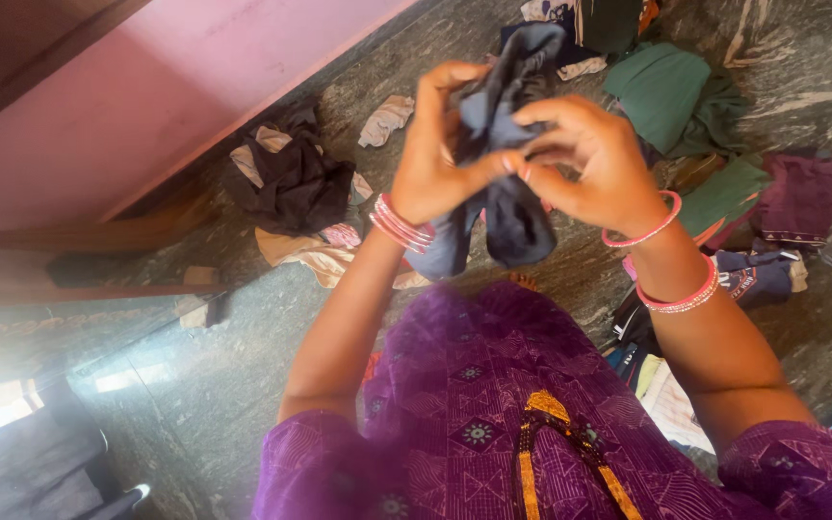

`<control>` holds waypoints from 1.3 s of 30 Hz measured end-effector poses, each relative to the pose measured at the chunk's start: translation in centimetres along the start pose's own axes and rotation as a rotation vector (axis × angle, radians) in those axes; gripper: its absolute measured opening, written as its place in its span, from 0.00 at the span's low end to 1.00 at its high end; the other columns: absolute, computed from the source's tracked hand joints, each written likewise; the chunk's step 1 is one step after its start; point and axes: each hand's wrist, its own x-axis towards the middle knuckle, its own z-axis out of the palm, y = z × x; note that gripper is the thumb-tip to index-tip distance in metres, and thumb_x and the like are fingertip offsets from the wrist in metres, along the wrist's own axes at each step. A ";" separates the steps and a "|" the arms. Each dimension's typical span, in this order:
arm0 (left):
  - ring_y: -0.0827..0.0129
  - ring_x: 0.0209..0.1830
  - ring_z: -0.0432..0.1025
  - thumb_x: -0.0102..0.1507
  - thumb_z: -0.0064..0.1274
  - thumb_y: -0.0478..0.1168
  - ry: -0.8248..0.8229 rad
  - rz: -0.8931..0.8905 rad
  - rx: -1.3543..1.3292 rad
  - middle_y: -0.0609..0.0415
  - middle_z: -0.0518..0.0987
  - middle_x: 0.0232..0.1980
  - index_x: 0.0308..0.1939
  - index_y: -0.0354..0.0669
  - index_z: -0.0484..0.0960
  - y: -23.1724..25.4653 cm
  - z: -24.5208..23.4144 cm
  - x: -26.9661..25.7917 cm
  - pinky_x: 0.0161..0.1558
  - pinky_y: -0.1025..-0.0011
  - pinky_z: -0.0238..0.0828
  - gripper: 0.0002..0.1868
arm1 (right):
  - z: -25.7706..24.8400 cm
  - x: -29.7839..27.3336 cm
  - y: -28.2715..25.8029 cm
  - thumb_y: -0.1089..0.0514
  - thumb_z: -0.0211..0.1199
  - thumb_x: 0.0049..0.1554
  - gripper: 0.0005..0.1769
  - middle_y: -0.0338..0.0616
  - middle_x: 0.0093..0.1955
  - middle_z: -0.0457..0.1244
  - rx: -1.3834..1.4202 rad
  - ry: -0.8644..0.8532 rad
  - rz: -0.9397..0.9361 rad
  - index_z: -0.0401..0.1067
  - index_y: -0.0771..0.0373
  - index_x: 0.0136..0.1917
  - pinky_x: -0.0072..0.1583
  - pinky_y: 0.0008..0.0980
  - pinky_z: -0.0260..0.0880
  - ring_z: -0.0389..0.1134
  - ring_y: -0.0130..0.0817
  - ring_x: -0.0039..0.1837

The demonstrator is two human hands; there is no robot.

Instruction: The person folds various garments on the floor, including shirts, pants, and small items. They pick up each item, unfold it, and fold it into a compact shape before placing it in a growing pile.

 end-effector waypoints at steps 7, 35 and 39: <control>0.62 0.75 0.64 0.58 0.66 0.24 0.032 0.085 0.103 0.48 0.65 0.71 0.72 0.45 0.57 -1.3 0.6 0.3 0.77 0.65 0.61 0.45 | 0.8 1.6 -2.5 0.72 0.63 0.58 0.19 0.46 0.61 0.68 -0.458 -0.132 -0.353 0.72 0.64 0.62 0.41 0.24 0.69 0.72 0.35 0.54; 0.37 0.80 0.50 0.51 0.75 0.53 0.303 -0.228 0.742 0.44 0.66 0.76 0.36 0.46 0.85 -8.3 3.0 -14.3 0.76 0.44 0.53 0.21 | -2.5 2.8 -2.0 0.53 0.81 0.46 0.26 0.37 0.48 0.68 -1.104 -0.092 -0.477 0.76 0.57 0.56 0.64 0.42 0.59 0.68 0.38 0.55; 0.38 0.82 0.48 0.50 0.77 0.49 0.133 -0.103 0.539 0.48 0.67 0.76 0.27 0.43 0.82 -7.7 1.3 -14.6 0.79 0.41 0.46 0.19 | -3.6 2.6 -2.6 0.52 0.83 0.46 0.27 0.39 0.47 0.67 -1.097 -0.082 -0.433 0.77 0.58 0.56 0.64 0.41 0.59 0.67 0.40 0.53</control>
